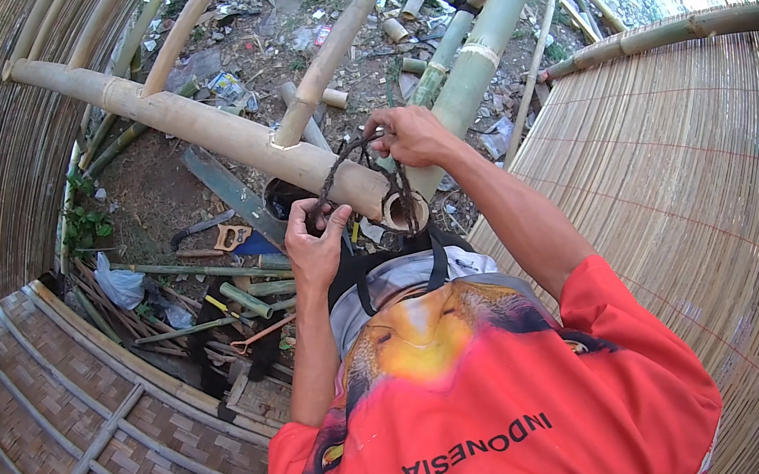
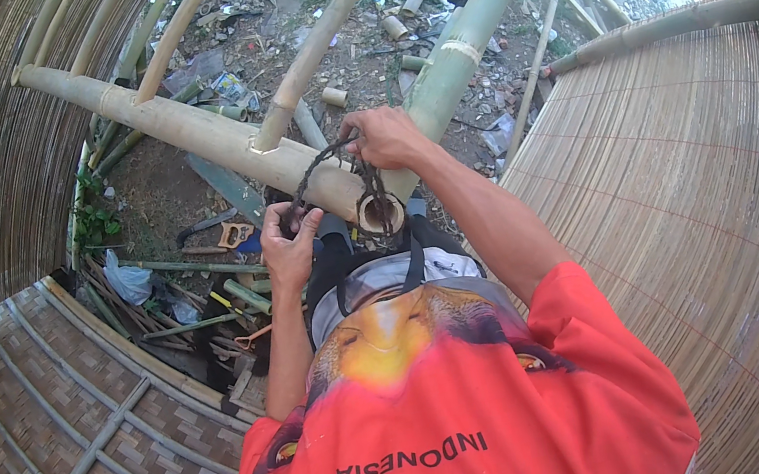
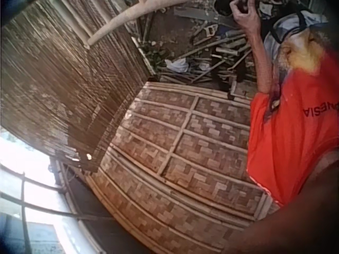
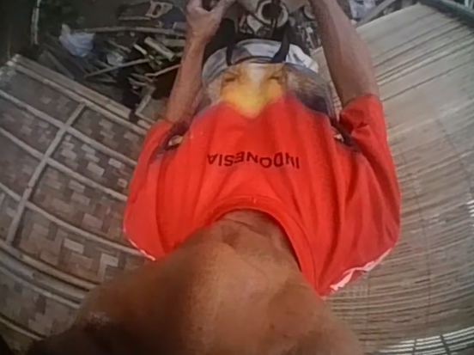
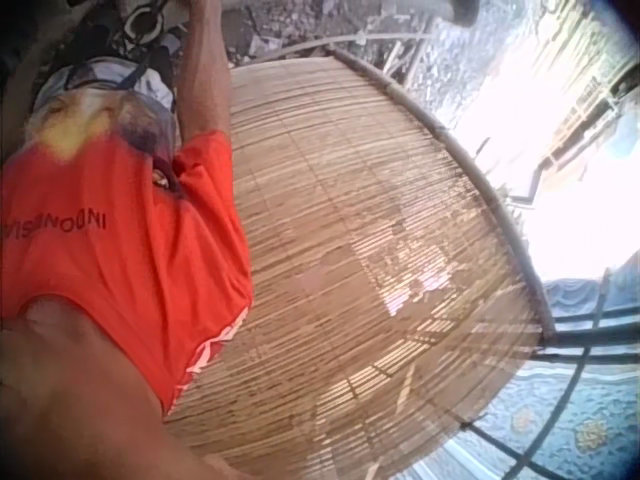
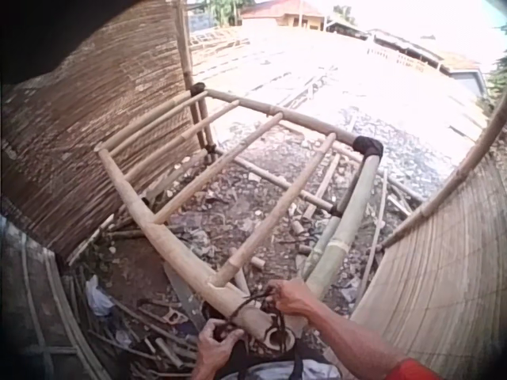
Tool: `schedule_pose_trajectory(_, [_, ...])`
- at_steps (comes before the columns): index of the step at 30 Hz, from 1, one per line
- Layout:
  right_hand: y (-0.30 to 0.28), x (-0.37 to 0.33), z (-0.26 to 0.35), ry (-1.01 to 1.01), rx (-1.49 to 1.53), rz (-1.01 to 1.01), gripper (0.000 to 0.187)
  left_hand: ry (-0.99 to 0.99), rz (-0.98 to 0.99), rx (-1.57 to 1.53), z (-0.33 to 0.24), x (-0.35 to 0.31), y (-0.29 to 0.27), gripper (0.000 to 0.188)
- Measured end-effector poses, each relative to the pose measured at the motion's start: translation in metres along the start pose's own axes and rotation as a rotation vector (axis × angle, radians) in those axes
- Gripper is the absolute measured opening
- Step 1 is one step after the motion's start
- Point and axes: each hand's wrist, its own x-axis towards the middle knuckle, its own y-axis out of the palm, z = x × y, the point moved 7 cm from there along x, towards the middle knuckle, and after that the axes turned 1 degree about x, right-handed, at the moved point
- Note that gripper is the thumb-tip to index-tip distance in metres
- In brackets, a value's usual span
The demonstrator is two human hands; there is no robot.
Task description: Tying together bamboo poles with dark rope while constructing a structure.
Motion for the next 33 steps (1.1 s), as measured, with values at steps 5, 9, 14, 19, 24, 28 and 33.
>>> schedule_pose_trajectory(5, [0.012,0.01,-0.001,0.006,-0.109,0.061,0.029,-0.007,-0.093,0.11,-0.014,0.007,0.003,0.031])
schedule_pose_trajectory(9, [0.024,0.017,-0.006,0.05,-0.135,0.141,0.035,0.027,-0.227,0.296,-0.034,0.021,0.001,0.038])
schedule_pose_trajectory(14, [0.043,0.03,-0.016,0.083,-0.159,0.255,0.037,0.27,-0.39,0.583,-0.068,0.022,0.015,0.046])
schedule_pose_trajectory(19, [0.053,0.039,-0.019,0.072,-0.205,0.331,0.03,0.435,-0.169,0.677,-0.087,0.013,0.051,0.034])
schedule_pose_trajectory(24, [0.059,0.048,-0.031,0.097,-0.219,0.311,0.035,0.406,0.087,0.794,-0.083,0.009,0.099,0.028])
schedule_pose_trajectory(28, [0.046,0.045,-0.023,0.161,-0.203,0.263,0.035,0.286,0.117,0.9,-0.069,0.021,0.106,0.032])
schedule_pose_trajectory(33, [0.034,0.04,-0.02,0.176,-0.175,0.17,0.032,0.238,0.131,0.926,-0.06,0.028,0.113,0.029])
